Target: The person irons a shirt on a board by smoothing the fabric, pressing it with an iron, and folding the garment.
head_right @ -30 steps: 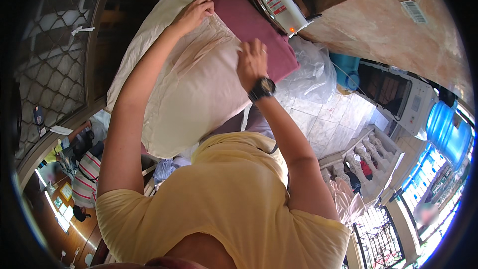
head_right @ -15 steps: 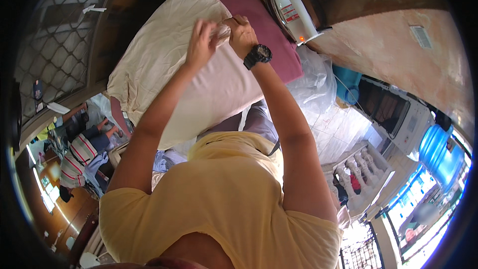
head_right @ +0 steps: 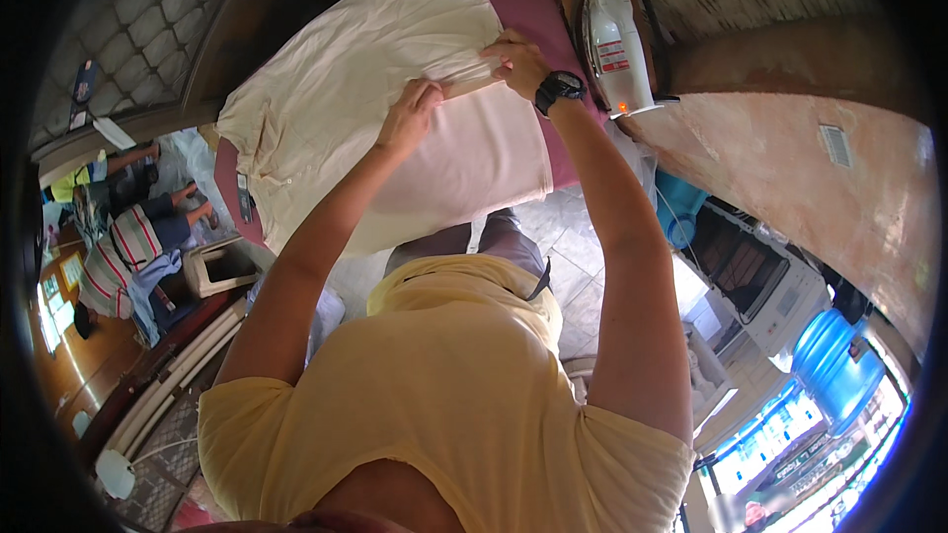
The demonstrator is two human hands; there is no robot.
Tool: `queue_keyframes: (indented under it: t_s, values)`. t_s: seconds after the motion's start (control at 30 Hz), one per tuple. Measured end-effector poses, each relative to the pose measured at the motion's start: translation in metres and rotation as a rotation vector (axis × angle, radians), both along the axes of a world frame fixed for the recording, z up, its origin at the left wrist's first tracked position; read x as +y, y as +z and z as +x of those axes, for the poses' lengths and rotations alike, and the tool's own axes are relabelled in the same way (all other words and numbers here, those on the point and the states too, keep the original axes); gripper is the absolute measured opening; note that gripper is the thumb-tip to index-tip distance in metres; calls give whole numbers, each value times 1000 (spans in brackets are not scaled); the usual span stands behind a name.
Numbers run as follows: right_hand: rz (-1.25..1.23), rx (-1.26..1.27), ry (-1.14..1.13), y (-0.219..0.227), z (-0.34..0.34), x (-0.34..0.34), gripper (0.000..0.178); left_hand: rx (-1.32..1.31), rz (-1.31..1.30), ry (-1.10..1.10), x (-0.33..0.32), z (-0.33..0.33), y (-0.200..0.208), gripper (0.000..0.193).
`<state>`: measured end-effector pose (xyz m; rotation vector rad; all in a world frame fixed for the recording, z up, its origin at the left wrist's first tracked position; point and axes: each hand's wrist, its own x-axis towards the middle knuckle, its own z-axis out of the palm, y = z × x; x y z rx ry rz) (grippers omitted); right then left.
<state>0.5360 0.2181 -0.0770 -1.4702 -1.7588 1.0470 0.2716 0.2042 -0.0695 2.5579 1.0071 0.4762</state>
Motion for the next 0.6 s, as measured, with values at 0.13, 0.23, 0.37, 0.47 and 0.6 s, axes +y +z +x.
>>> queue_keyframes:
  t_s: [0.13, 0.23, 0.37, 0.47, 0.6]
  values:
    - [0, -14, 28, 6, 0, -1, 45, 83, 161, 36, -11, 3, -10, 26]
    - [18, -33, 32, 2, 3, -1, 47, 256, 205, 162, -17, 24, 9, 26]
    - [17, -15, 41, 3, 3, 0, 48, 162, 204, 315, -4, 71, 19, 26]
    - [96, -79, 37, 0, 4, 0, 52, -246, -119, 149, 6, 97, 14, 26]
    - [21, 32, -36, 2, 2, -8, 59, -199, -6, 0, 4, 90, -15, 42]
